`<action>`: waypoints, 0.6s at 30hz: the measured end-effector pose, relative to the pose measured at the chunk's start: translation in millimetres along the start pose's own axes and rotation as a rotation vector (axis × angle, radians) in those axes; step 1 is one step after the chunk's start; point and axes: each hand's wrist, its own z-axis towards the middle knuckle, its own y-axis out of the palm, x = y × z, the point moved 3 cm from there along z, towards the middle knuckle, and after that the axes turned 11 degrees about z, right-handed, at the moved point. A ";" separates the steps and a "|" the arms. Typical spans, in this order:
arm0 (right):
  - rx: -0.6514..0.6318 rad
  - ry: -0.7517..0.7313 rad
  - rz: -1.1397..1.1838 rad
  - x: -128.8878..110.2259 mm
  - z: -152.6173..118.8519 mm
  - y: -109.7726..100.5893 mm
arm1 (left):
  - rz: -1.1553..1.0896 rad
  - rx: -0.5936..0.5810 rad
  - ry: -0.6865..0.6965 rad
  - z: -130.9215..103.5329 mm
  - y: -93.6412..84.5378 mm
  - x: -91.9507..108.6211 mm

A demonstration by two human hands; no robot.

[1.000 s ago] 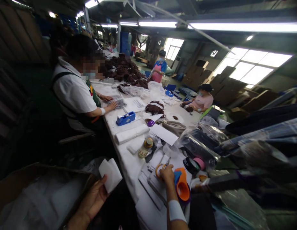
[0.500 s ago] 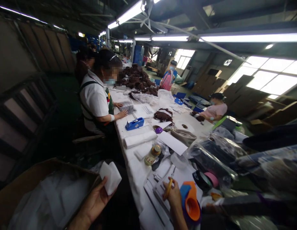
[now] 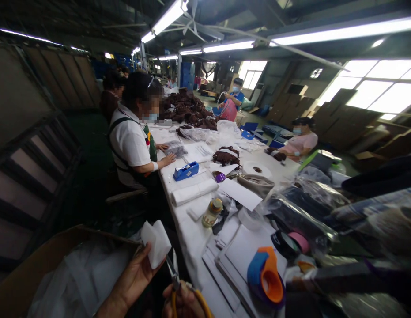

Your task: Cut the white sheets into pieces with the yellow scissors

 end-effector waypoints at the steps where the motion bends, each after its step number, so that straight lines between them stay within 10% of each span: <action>1: -0.008 0.011 0.017 -1.9 0.3 0.9 | 0.015 0.001 0.006 -2.8 1.8 0.4; 18: 0.060 0.018 0.203 11.1 12.0 -0.7 | 0.281 -0.017 0.144 -25.8 17.4 -5.5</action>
